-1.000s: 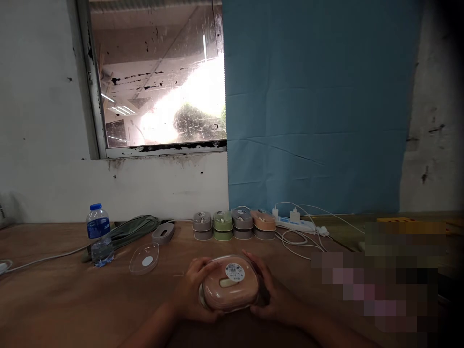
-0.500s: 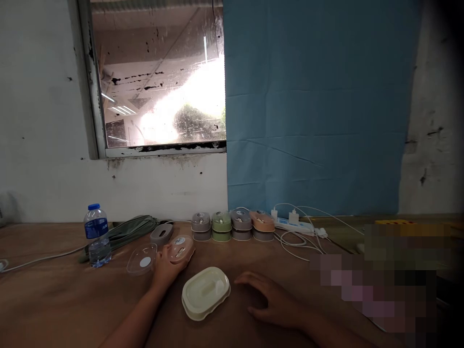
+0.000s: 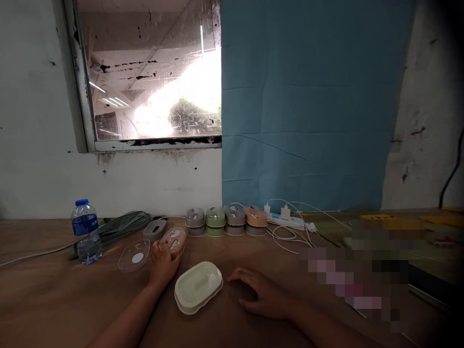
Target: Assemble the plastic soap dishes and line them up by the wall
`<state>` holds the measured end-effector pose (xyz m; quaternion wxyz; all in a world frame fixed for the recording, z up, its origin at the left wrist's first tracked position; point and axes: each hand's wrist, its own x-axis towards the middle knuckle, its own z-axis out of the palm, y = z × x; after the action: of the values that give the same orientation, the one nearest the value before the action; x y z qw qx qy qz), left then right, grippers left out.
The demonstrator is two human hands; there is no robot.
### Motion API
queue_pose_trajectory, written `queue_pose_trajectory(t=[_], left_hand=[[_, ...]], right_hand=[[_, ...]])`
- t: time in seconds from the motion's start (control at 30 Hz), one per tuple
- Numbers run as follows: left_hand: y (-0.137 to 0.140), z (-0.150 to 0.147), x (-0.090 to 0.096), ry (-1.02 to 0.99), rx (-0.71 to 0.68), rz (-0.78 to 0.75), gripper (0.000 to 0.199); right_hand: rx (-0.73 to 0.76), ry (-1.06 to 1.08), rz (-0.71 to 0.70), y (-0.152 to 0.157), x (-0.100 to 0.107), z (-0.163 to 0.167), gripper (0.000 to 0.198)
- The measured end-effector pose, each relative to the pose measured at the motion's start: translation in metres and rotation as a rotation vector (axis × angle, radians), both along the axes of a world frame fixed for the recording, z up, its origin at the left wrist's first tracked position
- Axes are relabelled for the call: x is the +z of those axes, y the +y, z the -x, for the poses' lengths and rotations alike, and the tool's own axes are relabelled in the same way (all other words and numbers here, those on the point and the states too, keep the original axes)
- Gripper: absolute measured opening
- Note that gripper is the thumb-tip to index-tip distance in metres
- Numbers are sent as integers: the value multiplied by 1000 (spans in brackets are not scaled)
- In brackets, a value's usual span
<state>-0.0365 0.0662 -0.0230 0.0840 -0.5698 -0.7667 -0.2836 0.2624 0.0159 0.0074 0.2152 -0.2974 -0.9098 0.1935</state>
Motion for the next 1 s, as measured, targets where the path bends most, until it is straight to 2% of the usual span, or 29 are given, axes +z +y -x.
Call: queue_pose_trajectory(t=[0.2, 0.43, 0.6, 0.8, 1.0], left_hand=[[31, -8, -4, 65, 40, 14, 53], [74, -10, -4, 58, 122, -46, 50], [98, -9, -5, 67, 118, -76, 47], [113, -6, -9, 82, 50, -70, 46], [113, -2, -12, 65, 4, -90, 55]], right_hand=[[-13, -13, -2, -1, 1, 2, 42], [-7, -32, -40, 0, 0, 2, 39], [23, -41, -70, 2, -3, 1, 37], [14, -46, -57, 4, -4, 2, 37], [-2, -25, -23, 4, -4, 3, 35]])
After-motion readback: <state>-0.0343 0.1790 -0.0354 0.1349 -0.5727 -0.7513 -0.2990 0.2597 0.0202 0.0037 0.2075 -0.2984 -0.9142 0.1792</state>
